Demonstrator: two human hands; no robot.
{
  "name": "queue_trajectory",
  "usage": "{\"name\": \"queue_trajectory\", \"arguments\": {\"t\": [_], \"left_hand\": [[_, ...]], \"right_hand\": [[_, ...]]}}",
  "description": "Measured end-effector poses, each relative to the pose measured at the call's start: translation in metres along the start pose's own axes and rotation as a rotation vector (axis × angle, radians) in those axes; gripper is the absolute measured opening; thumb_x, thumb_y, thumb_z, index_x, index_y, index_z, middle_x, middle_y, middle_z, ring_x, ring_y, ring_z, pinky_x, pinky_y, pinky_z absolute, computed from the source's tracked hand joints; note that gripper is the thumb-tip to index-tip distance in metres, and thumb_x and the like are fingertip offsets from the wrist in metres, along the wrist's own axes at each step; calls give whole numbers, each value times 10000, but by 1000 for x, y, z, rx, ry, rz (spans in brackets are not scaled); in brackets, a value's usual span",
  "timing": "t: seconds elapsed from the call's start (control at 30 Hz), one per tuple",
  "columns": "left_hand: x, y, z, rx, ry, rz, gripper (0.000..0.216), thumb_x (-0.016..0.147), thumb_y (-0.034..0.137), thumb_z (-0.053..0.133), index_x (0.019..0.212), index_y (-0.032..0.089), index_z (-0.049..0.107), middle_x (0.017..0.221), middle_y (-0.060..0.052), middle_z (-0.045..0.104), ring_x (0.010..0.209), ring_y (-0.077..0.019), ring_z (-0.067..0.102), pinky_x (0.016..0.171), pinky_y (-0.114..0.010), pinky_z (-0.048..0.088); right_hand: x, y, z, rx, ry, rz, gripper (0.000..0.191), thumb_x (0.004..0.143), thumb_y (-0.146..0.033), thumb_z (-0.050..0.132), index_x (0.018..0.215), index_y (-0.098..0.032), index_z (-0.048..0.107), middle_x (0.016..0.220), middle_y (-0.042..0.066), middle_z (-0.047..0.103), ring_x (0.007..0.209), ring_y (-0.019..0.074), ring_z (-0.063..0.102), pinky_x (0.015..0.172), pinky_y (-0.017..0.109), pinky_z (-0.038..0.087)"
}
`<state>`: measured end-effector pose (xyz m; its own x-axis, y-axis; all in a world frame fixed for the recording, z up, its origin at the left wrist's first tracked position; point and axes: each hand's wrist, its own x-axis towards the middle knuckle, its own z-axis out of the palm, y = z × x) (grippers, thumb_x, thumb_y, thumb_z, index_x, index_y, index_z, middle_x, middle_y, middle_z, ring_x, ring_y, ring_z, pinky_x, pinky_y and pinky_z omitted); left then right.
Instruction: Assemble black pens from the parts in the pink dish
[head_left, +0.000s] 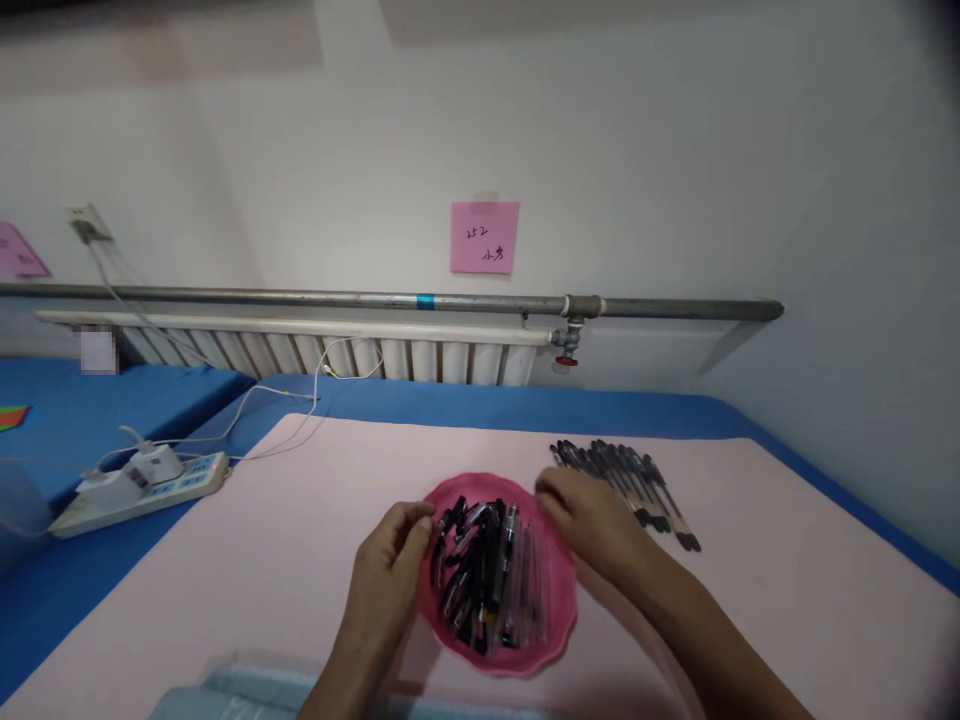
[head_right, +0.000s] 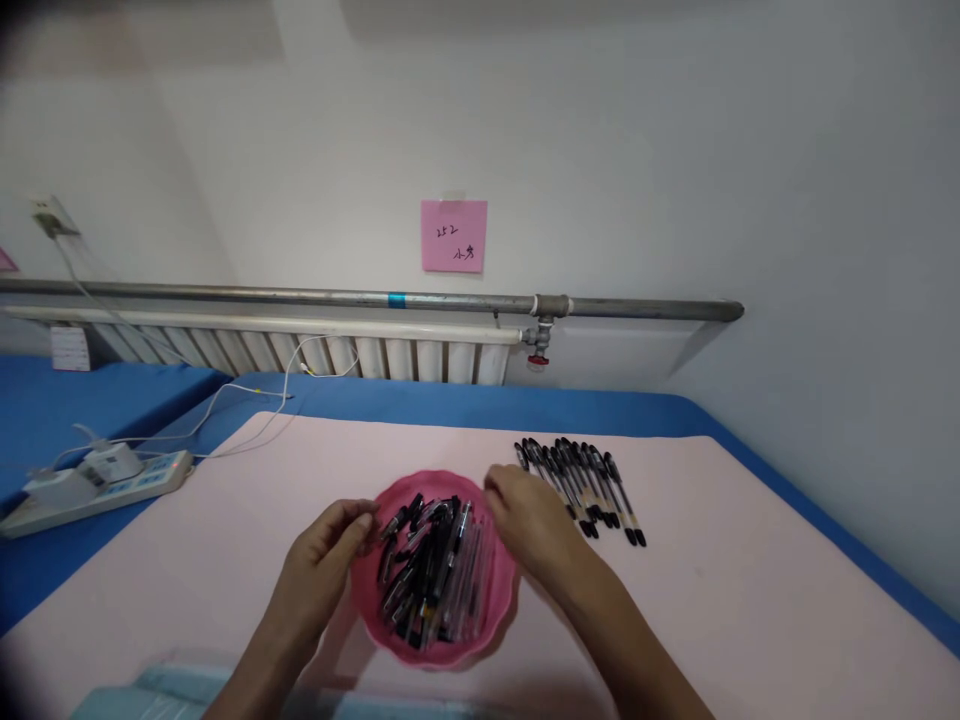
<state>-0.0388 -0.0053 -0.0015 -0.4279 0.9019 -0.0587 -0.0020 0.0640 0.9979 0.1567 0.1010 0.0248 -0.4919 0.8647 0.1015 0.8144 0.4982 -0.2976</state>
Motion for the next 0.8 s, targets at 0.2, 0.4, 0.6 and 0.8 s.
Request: {"name": "queue_trajectory", "arguments": {"t": [0.2,0.4,0.6,0.8], "left_hand": [[-1,-5,1,143,-65,56,228,790,357,505,873,187,631,761,-9,638,728,-160,567,695,-276,436],[-5,-2,9,316,-115,122,199,820,279,441,883,200,612,849,-35,657,795,-180,588,736,-302,437],[-12,-11,24,894,-228,353,190,723,154,486,832,164,642,895,-121,634,873,-282,543,772,-408,402],[-14,-12,29,1019,-283,320,306,672,96,466,917,91,649,924,-205,637,823,-327,570,712,-427,413]], "right_hand": [[-8,-22,18,16,-113,-329,297,745,-49,482,890,-230,667,943,43,657,856,218,525,770,343,359],[-8,-25,21,-64,-162,-354,225,755,-52,472,836,-182,637,936,76,641,906,233,517,779,361,339],[-12,-34,21,-96,-195,-365,220,796,-71,439,827,-177,629,919,81,634,874,238,519,744,367,338],[-12,-34,26,-79,-184,-380,199,761,-51,473,761,-177,628,828,53,641,786,221,519,729,377,338]]}}
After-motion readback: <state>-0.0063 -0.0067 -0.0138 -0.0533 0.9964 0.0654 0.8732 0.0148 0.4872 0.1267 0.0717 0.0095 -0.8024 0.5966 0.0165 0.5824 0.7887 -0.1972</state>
